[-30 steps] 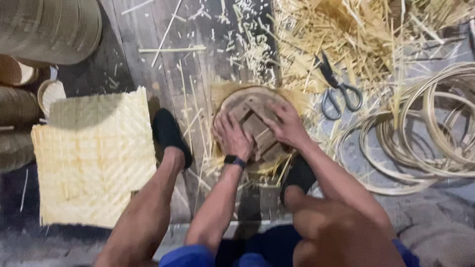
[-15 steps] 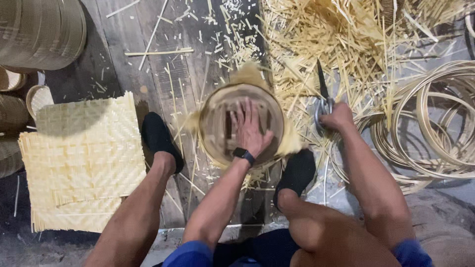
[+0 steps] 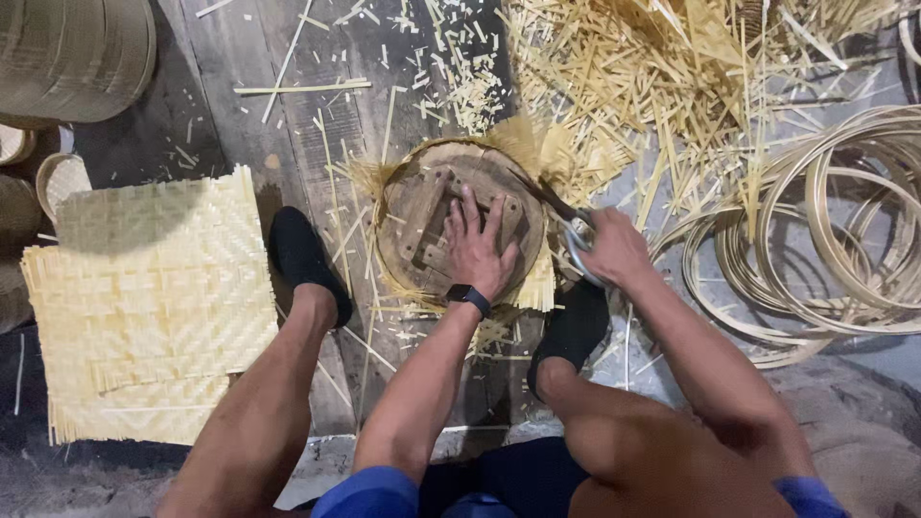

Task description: The person sits on the floor and repeatedly trims the edges of woven bamboo mats using shears. They place a circular bamboo frame onto a mat, flip it over, and cut the excess material around the frame's perimeter. The process is repeated for multiple mats, with the person handling the mats and frames by hand.

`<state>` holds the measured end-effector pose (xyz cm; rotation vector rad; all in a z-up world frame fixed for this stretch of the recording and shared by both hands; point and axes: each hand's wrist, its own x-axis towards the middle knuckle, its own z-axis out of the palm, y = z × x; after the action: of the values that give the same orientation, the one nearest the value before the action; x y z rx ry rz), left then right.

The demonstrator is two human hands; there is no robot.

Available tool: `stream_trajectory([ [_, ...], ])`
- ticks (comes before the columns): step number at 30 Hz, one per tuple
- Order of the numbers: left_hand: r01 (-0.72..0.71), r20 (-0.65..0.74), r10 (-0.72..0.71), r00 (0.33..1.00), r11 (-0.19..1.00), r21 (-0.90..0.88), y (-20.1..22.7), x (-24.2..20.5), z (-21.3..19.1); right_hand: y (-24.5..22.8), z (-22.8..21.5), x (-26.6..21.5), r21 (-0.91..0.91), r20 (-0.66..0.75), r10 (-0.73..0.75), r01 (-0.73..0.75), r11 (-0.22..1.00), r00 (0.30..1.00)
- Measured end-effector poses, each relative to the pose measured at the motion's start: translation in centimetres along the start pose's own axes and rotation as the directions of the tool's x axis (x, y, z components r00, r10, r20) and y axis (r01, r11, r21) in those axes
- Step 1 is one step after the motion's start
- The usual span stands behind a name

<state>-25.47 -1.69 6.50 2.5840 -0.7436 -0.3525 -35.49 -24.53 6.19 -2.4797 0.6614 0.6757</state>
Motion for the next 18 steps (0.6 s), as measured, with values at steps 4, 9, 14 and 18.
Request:
stream_trajectory([
  [4, 0.014, 0.019, -0.014, 1.0, 1.0, -0.011, -0.2, 0.0, -0.3, 0.2, -1.1, 0.7, -0.081, 0.157, 0.132, -0.12, 0.989, 0.979],
  [9, -0.008, 0.045, 0.01, 0.999, 0.999, -0.037, 0.0, 0.2, -0.6, 0.5, -1.5, 2.6, -0.079, -0.167, -0.131, 0.119, 0.99, 0.977],
  [14, -0.056, 0.074, 0.06, 0.995, 0.997, -0.061, -0.6, -0.5, -1.5, 0.5, 0.1, 3.7, -0.192, -0.213, -0.175, 0.134, 0.972, 0.961],
  [18, -0.142, 0.162, 0.151, 0.975, 0.988, -0.069, -1.2, -0.3, -1.9, 2.2, -0.5, 2.7, -0.166, -0.114, -0.113, 0.093, 0.982, 0.987],
])
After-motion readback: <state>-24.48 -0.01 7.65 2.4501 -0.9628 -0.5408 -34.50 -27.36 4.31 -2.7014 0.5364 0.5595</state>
